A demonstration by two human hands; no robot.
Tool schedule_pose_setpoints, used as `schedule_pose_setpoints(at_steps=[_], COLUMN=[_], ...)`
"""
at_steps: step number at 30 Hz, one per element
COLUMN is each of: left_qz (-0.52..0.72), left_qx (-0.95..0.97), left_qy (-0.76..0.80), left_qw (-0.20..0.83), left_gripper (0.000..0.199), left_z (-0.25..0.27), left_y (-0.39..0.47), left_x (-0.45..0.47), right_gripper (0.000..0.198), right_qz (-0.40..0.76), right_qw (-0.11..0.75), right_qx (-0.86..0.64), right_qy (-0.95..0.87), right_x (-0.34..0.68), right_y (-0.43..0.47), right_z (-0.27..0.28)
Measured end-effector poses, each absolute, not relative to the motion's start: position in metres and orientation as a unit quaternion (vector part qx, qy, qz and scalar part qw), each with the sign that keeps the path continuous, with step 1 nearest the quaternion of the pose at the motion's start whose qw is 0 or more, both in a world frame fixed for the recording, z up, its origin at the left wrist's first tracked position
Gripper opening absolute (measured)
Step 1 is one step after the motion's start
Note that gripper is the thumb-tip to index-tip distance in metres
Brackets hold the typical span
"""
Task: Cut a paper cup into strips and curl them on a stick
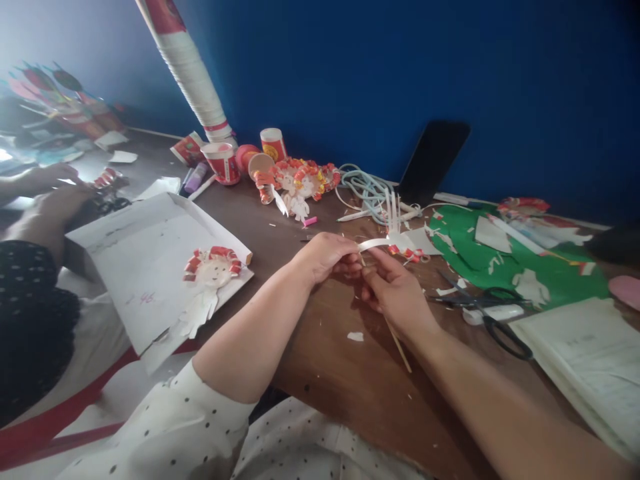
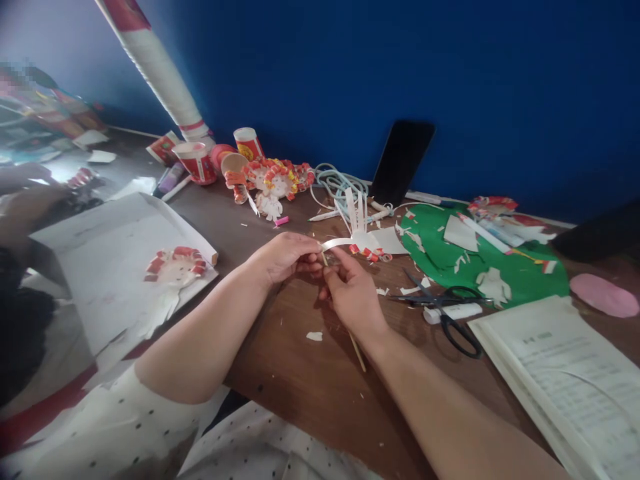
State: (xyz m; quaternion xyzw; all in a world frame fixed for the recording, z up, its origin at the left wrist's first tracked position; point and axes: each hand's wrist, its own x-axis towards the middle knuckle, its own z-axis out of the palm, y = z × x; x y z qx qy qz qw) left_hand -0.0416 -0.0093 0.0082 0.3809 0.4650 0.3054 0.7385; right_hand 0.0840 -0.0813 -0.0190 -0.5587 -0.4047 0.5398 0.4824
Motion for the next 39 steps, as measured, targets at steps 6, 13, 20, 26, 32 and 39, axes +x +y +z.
schedule_pose_setpoints(at_steps=[6, 13, 20, 26, 32, 39], left_qz=[0.322, 0.334, 0.33, 0.338, 0.343, 0.341], left_qx=[0.354, 0.332, 0.317, 0.32, 0.309, 0.302], left_qy=[0.485, 0.492, 0.459, 0.479, 0.475, 0.468], left_qw=[0.732, 0.733, 0.761, 0.744, 0.749, 0.758], left_gripper=[0.021, 0.022, 0.023, 0.026, 0.023, 0.025], left_z=[0.005, 0.0, 0.0, 0.004, 0.001, 0.0], left_y=[-0.009, -0.007, -0.006, -0.011, -0.01, -0.011], left_x=[-0.038, -0.036, -0.036, -0.034, -0.034, -0.032], right_gripper=[0.063, 0.066, 0.067, 0.067, 0.067, 0.06], right_qz=[0.575, 0.611, 0.622, 0.617, 0.616, 0.611], right_qw=[0.499, 0.496, 0.499, 0.489, 0.486, 0.473], right_qx=[-0.536, -0.522, -0.525, -0.535, -0.534, -0.538], right_qy=[-0.365, -0.329, -0.297, -0.307, -0.315, -0.337], right_x=[0.083, 0.083, 0.086, 0.085, 0.086, 0.085], right_y=[-0.081, -0.08, -0.079, -0.08, -0.079, -0.079], right_z=[-0.018, -0.011, -0.01, -0.008, -0.012, -0.01])
